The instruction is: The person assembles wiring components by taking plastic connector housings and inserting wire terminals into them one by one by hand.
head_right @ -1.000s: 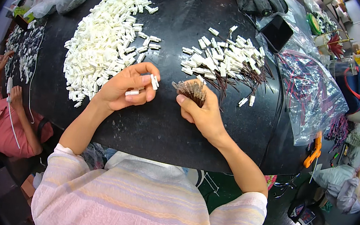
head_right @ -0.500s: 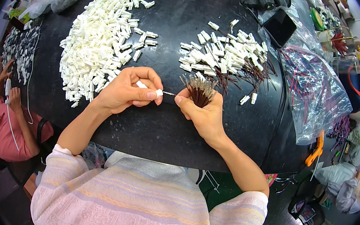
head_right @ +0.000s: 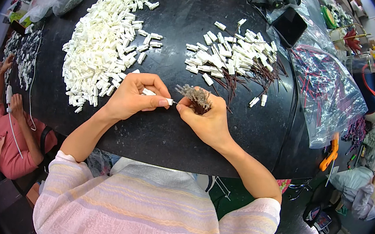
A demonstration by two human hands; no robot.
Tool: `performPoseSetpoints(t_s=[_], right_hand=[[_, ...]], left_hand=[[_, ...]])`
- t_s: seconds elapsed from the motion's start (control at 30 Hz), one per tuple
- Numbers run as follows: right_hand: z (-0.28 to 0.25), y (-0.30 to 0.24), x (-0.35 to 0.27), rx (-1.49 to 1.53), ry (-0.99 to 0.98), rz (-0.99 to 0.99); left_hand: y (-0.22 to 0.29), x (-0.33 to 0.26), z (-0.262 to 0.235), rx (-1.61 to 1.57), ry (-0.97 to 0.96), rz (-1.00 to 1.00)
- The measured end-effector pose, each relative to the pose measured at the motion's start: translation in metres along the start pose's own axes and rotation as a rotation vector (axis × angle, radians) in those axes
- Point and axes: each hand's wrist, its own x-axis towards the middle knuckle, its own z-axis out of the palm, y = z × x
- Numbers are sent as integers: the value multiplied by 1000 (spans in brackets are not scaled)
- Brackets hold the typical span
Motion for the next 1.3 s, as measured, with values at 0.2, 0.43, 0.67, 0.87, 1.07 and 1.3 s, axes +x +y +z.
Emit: performPoseSetpoints(t_s=[0.2, 0.43, 0.67, 0.87, 1.07, 1.3], right_hand=[[-5, 6, 2, -173, -126, -215], [-3, -9, 6, 109, 17, 28], [-21, -15, 7, 117, 136, -14], [-64, -18, 23, -208, 454, -290], [-71, -41, 32, -1170, 746, -1114], [-14, -3, 3, -217, -93, -292]], left_hand=[[-5, 2, 5, 56, -58, 45], [-4, 9, -5, -606, -93, -51], [-5, 11, -11, -739, -106, -131], [-5, 11, -9, -589, -88, -86], [-9, 8, -10, -595, -139, -39], [-11, 9, -8, -548, -131, -11]])
